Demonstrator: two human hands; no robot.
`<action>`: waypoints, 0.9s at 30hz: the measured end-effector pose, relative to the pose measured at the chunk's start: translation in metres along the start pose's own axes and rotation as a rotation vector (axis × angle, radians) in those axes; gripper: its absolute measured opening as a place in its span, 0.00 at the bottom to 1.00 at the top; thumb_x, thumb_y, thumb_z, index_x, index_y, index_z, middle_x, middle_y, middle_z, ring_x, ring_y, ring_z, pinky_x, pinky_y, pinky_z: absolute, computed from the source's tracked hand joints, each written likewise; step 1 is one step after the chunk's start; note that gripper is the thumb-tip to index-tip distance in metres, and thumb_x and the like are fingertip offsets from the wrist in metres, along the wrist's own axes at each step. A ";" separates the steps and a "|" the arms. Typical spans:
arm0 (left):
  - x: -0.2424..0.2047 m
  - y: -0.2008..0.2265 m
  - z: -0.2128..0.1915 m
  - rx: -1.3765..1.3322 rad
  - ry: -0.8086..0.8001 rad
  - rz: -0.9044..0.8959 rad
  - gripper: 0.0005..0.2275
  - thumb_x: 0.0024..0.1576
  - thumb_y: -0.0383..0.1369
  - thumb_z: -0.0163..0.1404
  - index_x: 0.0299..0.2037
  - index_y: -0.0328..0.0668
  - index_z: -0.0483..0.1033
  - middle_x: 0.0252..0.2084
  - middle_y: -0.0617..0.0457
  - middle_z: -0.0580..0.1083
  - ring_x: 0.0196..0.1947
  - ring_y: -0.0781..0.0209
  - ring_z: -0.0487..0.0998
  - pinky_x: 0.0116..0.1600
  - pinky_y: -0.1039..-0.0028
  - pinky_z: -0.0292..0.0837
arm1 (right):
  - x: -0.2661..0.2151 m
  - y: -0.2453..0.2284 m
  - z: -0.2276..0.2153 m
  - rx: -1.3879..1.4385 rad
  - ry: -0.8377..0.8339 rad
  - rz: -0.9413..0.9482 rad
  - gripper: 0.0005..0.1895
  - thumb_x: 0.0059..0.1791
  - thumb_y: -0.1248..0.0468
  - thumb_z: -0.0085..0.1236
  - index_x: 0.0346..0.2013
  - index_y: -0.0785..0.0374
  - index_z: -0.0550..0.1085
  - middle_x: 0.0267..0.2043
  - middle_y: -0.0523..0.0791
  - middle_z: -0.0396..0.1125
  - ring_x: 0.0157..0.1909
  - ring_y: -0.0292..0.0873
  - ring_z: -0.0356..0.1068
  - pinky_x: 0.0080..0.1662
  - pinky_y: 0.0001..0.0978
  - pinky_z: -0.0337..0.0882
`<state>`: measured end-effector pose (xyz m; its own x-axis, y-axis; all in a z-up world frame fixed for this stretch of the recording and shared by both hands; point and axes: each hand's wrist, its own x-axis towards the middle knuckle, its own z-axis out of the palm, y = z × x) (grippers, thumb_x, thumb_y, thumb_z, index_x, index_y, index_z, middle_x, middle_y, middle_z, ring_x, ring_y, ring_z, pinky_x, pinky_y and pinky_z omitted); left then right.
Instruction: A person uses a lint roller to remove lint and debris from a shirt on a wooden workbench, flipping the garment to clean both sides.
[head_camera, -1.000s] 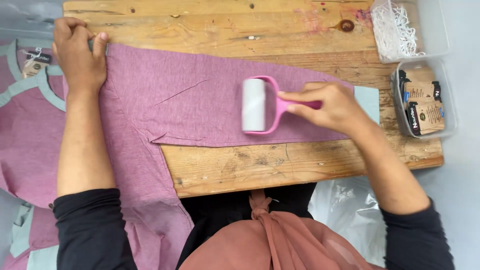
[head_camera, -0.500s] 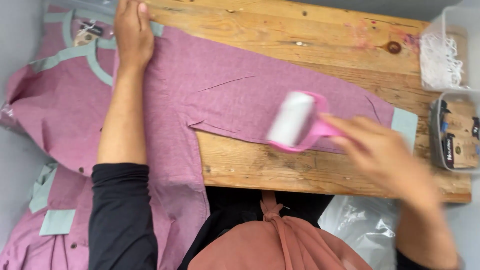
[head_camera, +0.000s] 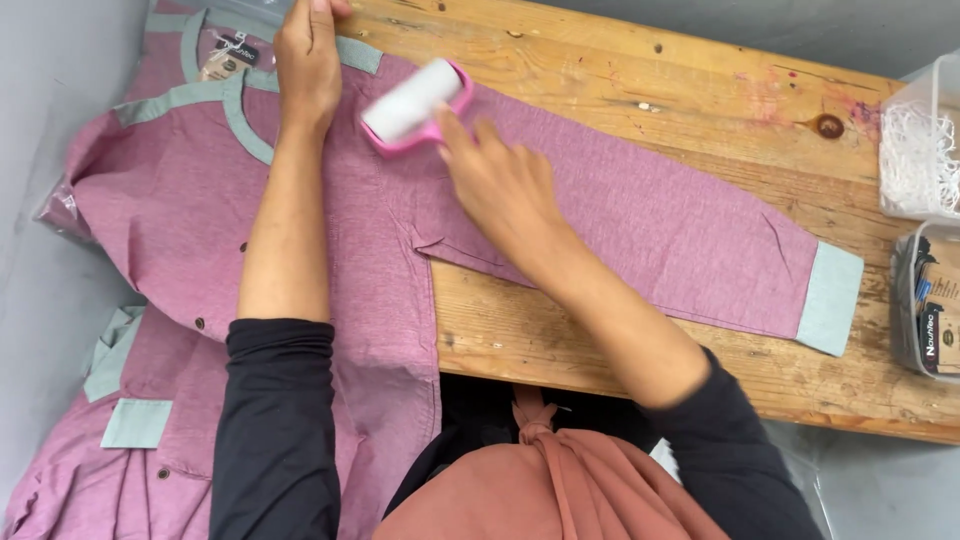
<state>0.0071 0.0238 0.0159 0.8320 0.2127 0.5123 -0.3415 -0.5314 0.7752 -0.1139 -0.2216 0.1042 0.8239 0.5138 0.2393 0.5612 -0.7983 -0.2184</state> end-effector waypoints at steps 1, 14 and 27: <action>0.000 -0.001 0.000 -0.002 0.001 -0.003 0.18 0.68 0.40 0.34 0.39 0.44 0.78 0.39 0.57 0.79 0.40 0.60 0.75 0.45 0.68 0.67 | -0.025 0.000 -0.014 -0.002 -0.003 -0.001 0.18 0.61 0.60 0.36 0.64 0.62 0.62 0.44 0.60 0.70 0.15 0.45 0.66 0.14 0.37 0.71; -0.001 -0.004 0.003 0.019 0.043 0.059 0.17 0.69 0.38 0.34 0.38 0.42 0.78 0.37 0.54 0.77 0.38 0.59 0.76 0.43 0.67 0.68 | -0.080 -0.001 -0.063 -0.183 -0.116 0.007 0.18 0.59 0.61 0.41 0.63 0.62 0.65 0.35 0.52 0.70 0.10 0.43 0.62 0.09 0.37 0.63; -0.001 -0.009 0.005 0.075 -0.036 0.265 0.15 0.72 0.33 0.40 0.38 0.34 0.78 0.41 0.48 0.73 0.40 0.53 0.76 0.45 0.64 0.69 | -0.123 0.029 -0.081 -0.150 -0.088 -0.065 0.22 0.58 0.61 0.51 0.67 0.59 0.65 0.35 0.46 0.64 0.16 0.41 0.62 0.14 0.35 0.70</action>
<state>0.0117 0.0246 0.0064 0.7335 0.0295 0.6790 -0.5173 -0.6238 0.5860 -0.2054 -0.3332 0.1453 0.7934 0.5863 0.1635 0.6012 -0.7969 -0.0597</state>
